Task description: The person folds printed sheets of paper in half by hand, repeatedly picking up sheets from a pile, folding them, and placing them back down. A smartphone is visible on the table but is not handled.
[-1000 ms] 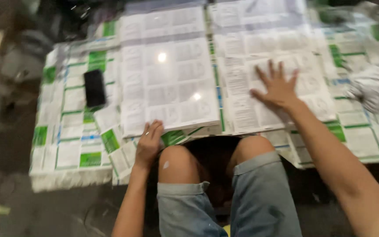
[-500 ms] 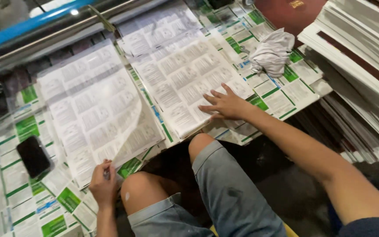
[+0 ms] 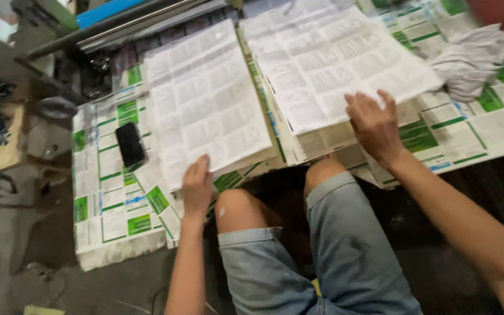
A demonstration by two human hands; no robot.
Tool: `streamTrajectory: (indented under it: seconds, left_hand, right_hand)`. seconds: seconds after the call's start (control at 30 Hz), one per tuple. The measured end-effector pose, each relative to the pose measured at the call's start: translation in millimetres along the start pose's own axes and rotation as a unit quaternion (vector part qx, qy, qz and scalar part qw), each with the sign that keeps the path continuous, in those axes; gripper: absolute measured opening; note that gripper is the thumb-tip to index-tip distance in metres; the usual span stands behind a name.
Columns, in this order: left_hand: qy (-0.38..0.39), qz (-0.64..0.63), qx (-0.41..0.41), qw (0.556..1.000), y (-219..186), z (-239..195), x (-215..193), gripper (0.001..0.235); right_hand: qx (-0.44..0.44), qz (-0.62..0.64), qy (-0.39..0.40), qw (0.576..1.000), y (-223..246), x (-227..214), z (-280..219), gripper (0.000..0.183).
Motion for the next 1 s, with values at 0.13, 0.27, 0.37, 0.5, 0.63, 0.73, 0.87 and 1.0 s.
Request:
streamTrajectory:
  seconds: [0.13,0.27,0.37,0.5,0.63,0.73,0.87,1.0]
  left_hand:
    - [0.122,-0.027,-0.070,0.990,12,-12,27,0.036]
    - [0.129,0.020,-0.001,0.991,14,-7,29,0.045]
    - [0.144,0.018,-0.006,0.989,24,5,34,0.045]
    - [0.156,-0.008,-0.004,0.988,26,30,35,0.045]
    - [0.148,-0.018,-0.009,0.989,34,52,43,0.041]
    - [0.141,-0.034,-0.013,0.989,36,68,47,0.040]
    - [0.139,-0.038,-0.026,0.989,43,85,54,0.037]
    - [0.156,-0.031,-0.043,0.986,46,100,58,0.037]
  right_hand:
    - [-0.043,-0.143,0.091,0.985,-2,50,-42,0.035]
    - [0.029,-0.015,0.116,0.993,-4,60,-56,0.038]
    - [0.048,0.007,0.114,0.992,-4,58,-52,0.037]
    - [0.053,0.021,0.119,0.991,1,49,-47,0.045]
    - [0.054,0.022,0.118,0.991,1,51,-47,0.051]
    - [0.059,0.030,0.103,0.992,3,47,-45,0.055]
    - [0.075,-0.043,0.103,0.991,5,44,-45,0.055]
    - [0.079,-0.040,0.113,0.990,5,45,-45,0.057]
Point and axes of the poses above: each hand's wrist, its own z-axis towards the middle knuckle, its own x-axis out of the palm, y = z × x, the point moved 2 cm from there along z, towards the middle knuckle, and after that the axes turned 10 degrees about y, right-handed, at the moved point
